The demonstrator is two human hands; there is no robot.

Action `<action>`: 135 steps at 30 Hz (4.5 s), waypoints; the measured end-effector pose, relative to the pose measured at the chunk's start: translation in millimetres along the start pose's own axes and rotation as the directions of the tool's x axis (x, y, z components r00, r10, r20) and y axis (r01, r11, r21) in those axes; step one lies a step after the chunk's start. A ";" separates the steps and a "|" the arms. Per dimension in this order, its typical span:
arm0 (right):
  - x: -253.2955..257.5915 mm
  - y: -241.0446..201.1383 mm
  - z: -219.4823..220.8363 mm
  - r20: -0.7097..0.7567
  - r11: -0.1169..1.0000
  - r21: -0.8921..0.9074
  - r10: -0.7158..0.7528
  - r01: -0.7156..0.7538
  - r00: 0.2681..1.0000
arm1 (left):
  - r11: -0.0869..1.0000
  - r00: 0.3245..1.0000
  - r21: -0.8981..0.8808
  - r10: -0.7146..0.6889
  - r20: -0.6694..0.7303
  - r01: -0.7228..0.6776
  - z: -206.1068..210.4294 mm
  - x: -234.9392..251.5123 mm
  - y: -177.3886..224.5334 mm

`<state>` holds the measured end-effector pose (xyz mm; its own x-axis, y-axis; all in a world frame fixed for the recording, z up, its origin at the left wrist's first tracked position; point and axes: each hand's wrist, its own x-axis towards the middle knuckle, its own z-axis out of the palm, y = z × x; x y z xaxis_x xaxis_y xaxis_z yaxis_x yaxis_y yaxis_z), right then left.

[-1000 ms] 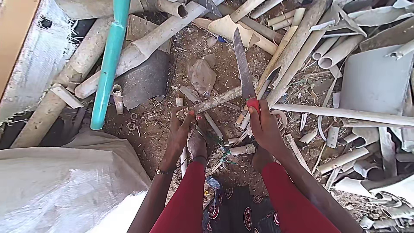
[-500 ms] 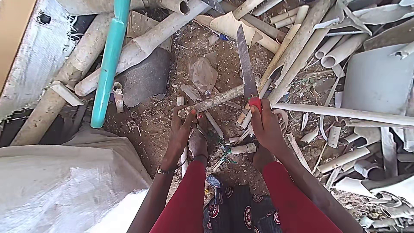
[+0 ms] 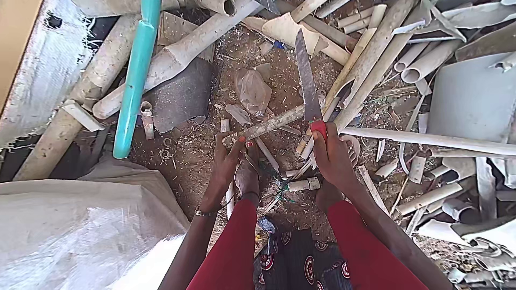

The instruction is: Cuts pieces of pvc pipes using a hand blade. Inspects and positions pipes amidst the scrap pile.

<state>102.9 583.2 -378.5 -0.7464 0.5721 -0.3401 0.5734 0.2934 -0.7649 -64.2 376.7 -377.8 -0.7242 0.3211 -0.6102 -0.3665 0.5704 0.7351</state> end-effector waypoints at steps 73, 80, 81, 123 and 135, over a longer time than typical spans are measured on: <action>-26.7 -6.9 -40.1 -0.157 0.943 -0.270 -0.244 0.196 0.957 | 0.625 0.538 -0.286 0.776 0.328 -0.727 -32.1 11.3 29.6; -29.4 -43.5 -44.8 -0.280 0.949 0.034 -0.292 0.313 0.915 | 0.593 0.580 -0.693 0.756 0.303 -0.410 -10.3 -1.8 76.0; -27.9 -45.5 -43.9 -0.277 0.945 0.069 -0.290 0.320 0.916 | 0.617 0.607 -0.691 0.728 0.319 -0.377 -4.4 3.8 74.8; -62.1 -97.0 -75.1 0.329 0.970 0.025 -0.236 0.241 0.914 | 0.828 0.860 0.262 0.424 0.285 -0.496 55.5 -25.4 69.0; -42.9 -91.6 -92.0 0.238 0.973 0.230 -0.080 0.024 0.968 | 0.777 0.753 0.045 0.593 0.285 -0.628 67.9 -15.4 64.5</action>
<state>113.5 602.2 -243.5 -0.8486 0.3481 -0.3983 0.4625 0.1229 -0.8780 -37.0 459.9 -341.0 -0.5963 0.7954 -0.1082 0.1968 0.2755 0.9409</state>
